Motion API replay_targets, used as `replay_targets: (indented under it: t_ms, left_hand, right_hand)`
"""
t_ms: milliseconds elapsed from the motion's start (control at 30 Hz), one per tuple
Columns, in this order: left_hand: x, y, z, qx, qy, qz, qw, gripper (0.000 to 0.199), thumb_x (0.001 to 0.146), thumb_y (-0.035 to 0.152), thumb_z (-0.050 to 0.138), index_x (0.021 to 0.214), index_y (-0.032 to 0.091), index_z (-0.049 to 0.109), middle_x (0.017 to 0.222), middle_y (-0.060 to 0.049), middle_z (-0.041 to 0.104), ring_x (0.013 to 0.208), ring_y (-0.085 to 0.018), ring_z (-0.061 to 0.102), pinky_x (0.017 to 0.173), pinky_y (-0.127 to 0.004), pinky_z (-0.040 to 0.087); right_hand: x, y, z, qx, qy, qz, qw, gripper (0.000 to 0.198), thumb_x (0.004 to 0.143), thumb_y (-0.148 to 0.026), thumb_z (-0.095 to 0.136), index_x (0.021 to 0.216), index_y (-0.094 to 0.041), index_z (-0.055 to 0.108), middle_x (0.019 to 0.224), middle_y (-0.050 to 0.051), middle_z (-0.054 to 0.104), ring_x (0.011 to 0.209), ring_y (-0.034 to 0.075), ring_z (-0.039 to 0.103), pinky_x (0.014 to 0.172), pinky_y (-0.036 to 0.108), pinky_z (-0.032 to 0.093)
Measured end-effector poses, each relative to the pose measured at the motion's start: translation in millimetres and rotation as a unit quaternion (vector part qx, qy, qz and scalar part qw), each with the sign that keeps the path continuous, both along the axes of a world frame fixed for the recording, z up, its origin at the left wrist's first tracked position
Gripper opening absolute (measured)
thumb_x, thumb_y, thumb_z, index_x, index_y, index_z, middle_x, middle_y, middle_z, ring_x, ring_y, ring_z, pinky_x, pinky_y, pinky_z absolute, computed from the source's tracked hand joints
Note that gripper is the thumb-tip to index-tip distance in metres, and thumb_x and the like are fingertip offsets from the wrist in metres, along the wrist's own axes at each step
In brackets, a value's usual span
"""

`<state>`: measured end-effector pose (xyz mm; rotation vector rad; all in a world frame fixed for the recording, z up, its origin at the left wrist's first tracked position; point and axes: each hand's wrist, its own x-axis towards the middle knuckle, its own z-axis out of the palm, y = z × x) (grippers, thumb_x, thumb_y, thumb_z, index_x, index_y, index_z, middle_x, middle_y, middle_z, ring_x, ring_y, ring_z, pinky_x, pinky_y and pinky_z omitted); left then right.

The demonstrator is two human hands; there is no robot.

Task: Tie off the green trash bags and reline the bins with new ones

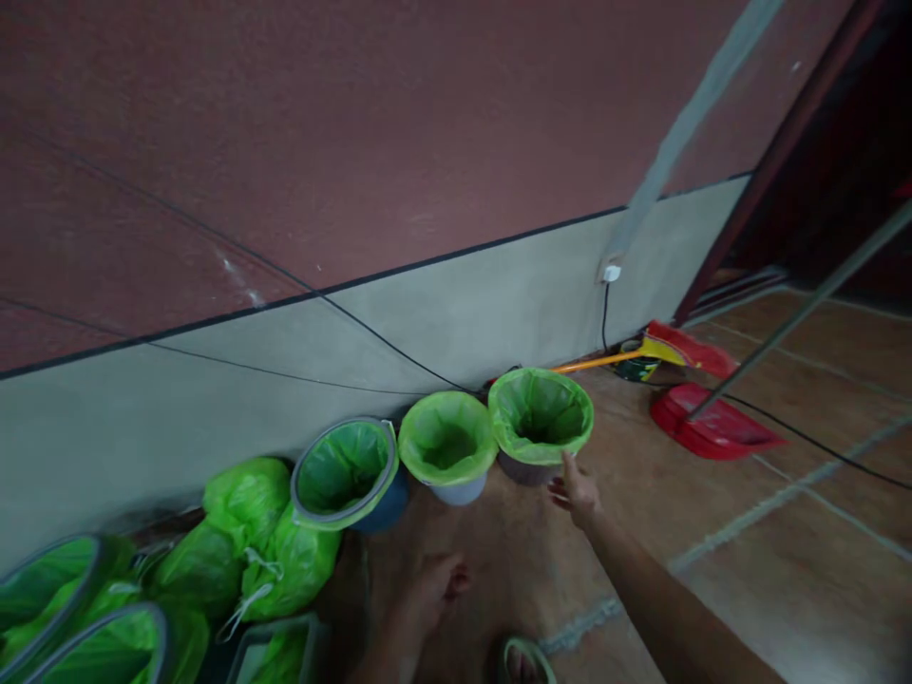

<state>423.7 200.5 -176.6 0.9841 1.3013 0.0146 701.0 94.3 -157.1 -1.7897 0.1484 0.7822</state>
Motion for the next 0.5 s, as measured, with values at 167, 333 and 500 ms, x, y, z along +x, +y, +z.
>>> replay_targets:
  t_ms: [167, 333, 500]
  left_hand:
    - [-54.7, 30.3, 22.4, 0.020, 0.035, 0.044, 0.998, 0.030, 0.071, 0.044, 0.077, 0.080, 0.020, 0.062, 0.082, -0.007, 0.072, 0.084, -0.023, 0.070, 0.073, -0.031, 0.052]
    - [-103.8, 51.6, 74.6, 0.106, 0.029, -0.020, 0.994, 0.028, 0.074, 0.038, 0.073, 0.089, 0.017, 0.062, 0.078, -0.005, 0.070, 0.074, -0.020, 0.066, 0.068, -0.031, 0.046]
    - [-188.0, 70.1, 126.2, 0.135, 0.004, 0.021, 0.991, 0.037, 0.072, 0.040, 0.077, 0.096, 0.013, 0.066, 0.085, -0.006, 0.072, 0.078, -0.019, 0.067, 0.070, -0.028, 0.046]
  right_hand:
    - [-96.7, -44.1, -52.2, 0.054, 0.128, -0.018, 0.990, 0.041, 0.085, -0.058, 0.059, 0.098, -0.020, 0.056, 0.074, 0.007, 0.068, 0.062, 0.020, 0.068, 0.057, 0.029, 0.055]
    - [-162.0, -64.4, -62.8, 0.037, 0.178, 0.101, 0.978, 0.025, 0.079, -0.039, 0.070, 0.076, -0.017, 0.058, 0.057, 0.004, 0.062, 0.043, 0.012, 0.055, 0.041, 0.021, 0.041]
    - [-169.3, -54.8, -13.4, 0.040, 0.116, 0.211, 0.970, 0.012, 0.081, -0.025, 0.066, 0.076, -0.015, 0.061, 0.063, 0.005, 0.067, 0.049, 0.012, 0.059, 0.045, 0.021, 0.046]
